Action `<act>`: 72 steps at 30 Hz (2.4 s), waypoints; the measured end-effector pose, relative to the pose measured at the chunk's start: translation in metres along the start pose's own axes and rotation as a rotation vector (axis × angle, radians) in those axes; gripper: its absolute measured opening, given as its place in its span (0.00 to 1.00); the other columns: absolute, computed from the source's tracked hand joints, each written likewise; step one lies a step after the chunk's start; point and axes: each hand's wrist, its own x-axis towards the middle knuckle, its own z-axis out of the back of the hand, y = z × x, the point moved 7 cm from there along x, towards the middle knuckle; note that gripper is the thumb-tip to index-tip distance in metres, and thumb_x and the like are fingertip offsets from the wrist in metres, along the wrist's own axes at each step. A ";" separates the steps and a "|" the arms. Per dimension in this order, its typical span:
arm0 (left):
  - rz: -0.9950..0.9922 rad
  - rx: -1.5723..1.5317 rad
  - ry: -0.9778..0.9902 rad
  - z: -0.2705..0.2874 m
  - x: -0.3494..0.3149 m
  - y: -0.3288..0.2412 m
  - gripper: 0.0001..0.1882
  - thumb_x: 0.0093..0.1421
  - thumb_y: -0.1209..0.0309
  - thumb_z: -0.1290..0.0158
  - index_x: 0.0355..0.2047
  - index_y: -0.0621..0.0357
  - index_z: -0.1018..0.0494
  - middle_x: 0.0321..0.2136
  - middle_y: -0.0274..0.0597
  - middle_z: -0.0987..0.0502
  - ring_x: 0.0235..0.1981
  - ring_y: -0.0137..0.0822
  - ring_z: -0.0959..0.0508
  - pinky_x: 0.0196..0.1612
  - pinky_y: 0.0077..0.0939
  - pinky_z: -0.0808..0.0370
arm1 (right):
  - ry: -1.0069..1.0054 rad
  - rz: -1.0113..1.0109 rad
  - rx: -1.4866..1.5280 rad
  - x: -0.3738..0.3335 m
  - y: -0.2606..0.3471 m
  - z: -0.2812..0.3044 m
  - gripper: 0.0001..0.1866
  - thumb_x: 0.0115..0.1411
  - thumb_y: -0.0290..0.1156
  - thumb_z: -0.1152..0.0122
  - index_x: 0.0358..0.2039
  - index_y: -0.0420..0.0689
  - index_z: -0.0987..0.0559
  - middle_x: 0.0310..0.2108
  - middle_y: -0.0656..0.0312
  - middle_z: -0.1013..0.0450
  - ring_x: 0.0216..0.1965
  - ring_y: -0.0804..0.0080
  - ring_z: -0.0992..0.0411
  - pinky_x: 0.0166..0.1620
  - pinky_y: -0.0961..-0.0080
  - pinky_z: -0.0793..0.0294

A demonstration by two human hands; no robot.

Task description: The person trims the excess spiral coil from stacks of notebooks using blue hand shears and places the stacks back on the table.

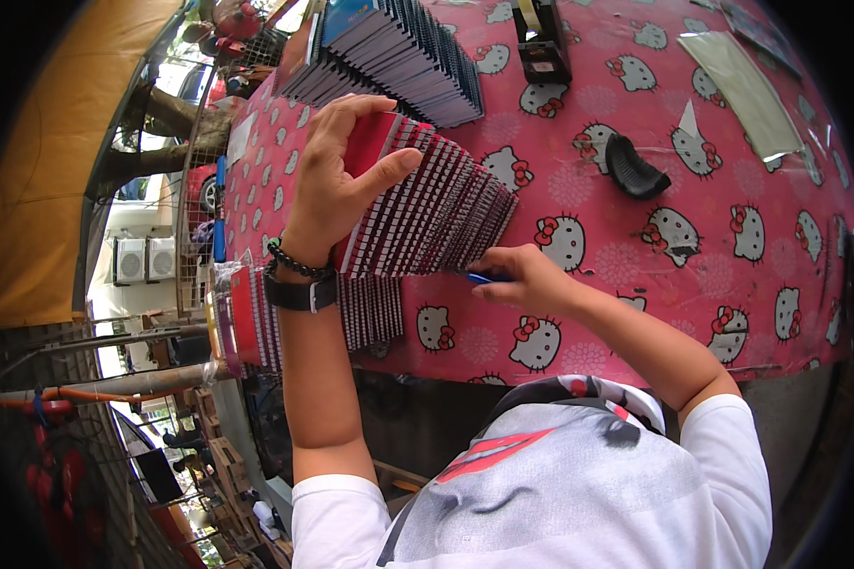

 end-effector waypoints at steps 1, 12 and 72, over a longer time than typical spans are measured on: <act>-0.001 0.003 0.000 0.001 -0.001 0.000 0.25 0.53 0.58 0.40 0.47 0.59 0.30 0.47 0.43 0.28 0.51 0.36 0.31 0.55 0.28 0.37 | 0.065 -0.099 0.198 0.003 -0.010 -0.004 0.16 0.51 0.34 0.35 0.38 0.41 0.24 0.32 0.56 0.25 0.37 0.68 0.26 0.41 0.68 0.29; -0.015 0.029 -0.009 0.002 0.001 -0.002 0.26 0.52 0.56 0.40 0.47 0.58 0.29 0.46 0.43 0.28 0.49 0.37 0.30 0.54 0.30 0.35 | -0.315 0.473 -0.761 -0.015 0.025 -0.003 0.24 0.43 0.33 0.35 0.43 0.47 0.27 0.37 0.62 0.31 0.42 0.64 0.33 0.46 0.67 0.38; -0.020 0.049 -0.008 0.001 0.000 -0.005 0.27 0.52 0.54 0.40 0.47 0.58 0.29 0.46 0.43 0.27 0.49 0.38 0.30 0.53 0.31 0.35 | -0.073 -0.025 0.118 0.000 -0.052 -0.002 0.16 0.50 0.33 0.35 0.37 0.41 0.25 0.29 0.57 0.25 0.33 0.62 0.26 0.37 0.70 0.29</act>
